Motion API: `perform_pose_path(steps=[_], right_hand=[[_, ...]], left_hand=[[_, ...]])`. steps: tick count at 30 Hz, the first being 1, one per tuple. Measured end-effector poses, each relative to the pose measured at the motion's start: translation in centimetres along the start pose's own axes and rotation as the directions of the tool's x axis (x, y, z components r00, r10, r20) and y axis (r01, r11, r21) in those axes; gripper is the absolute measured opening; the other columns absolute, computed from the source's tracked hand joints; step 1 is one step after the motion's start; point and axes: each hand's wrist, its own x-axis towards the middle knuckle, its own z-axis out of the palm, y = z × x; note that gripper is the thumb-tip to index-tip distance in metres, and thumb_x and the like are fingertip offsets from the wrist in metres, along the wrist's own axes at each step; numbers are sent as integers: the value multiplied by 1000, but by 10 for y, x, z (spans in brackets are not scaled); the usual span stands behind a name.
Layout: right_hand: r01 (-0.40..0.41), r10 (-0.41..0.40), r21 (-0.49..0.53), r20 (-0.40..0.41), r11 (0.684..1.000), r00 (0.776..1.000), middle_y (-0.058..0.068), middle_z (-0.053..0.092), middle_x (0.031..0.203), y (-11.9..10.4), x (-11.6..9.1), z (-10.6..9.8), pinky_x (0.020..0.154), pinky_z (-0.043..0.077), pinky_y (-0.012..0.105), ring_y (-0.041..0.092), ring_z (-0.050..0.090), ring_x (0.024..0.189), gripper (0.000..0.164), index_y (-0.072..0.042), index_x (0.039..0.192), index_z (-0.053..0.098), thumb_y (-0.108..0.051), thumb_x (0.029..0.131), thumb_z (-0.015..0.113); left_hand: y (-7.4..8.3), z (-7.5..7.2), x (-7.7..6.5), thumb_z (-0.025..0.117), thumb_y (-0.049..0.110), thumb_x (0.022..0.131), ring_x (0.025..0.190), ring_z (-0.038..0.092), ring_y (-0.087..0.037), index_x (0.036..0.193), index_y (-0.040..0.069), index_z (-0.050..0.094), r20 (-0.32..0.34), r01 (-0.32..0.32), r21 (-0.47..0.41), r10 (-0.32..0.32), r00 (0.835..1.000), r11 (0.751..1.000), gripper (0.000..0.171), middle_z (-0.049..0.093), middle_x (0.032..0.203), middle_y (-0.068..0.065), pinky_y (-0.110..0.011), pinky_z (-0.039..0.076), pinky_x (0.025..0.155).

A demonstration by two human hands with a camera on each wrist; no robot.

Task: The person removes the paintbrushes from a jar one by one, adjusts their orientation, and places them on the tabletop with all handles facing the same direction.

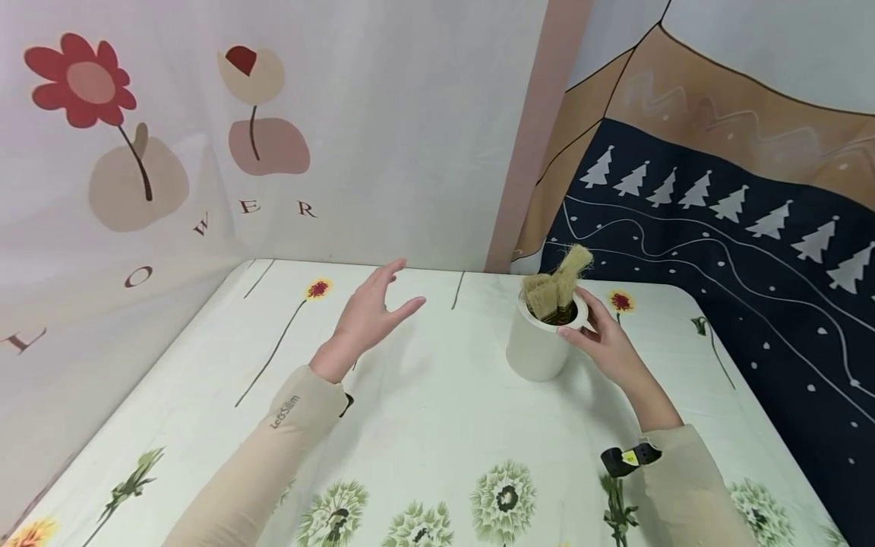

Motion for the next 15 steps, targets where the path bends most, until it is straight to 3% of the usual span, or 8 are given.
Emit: perform_pose_path(steps=[3, 5, 12, 15], right_hand=[[9, -9, -3, 0, 1000, 1000, 18, 2, 168, 1, -1, 0, 119, 30, 28, 47, 11, 152, 81, -8, 161, 1, -22, 103, 56], [9, -9, -1, 0, 1000, 1000, 18, 1, 168, 1, -1, 0, 116, 32, 19, 47, 11, 151, 81, -9, 161, 1, -22, 103, 56], [-5, 4, 9, 3, 1000, 1000, 17, 0, 168, 0, -1, 0, 120, 30, 30, 46, 10, 152, 81, -10, 161, 0, -23, 103, 56], [-2, 2, 12, 2, 1000, 1000, 17, 0, 168, 0, -1, 0, 119, 31, 26, 47, 10, 152, 81, -9, 161, 0, -23, 103, 56]], left_hand=[[5, 2, 1, 64, 53, 92, 139, 49, -25, 155, 20, 34, -2, -7, -35, 7, 1000, 999, 77, 43, 156, -3, -47, 48, 109], [7, 3, 2, 64, 52, 93, 135, 53, -23, 154, 20, 35, -3, -10, -61, 10, 1000, 998, 75, 45, 154, -2, -46, 49, 107], [13, 8, 4, 68, 45, 92, 126, 60, -22, 148, 18, 43, -33, -38, -166, 33, 999, 985, 67, 52, 147, 1, -44, 52, 104], [17, 8, 5, 69, 43, 92, 123, 63, -23, 145, 17, 46, -45, -53, -210, 44, 998, 976, 64, 55, 143, 0, -42, 53, 101]])
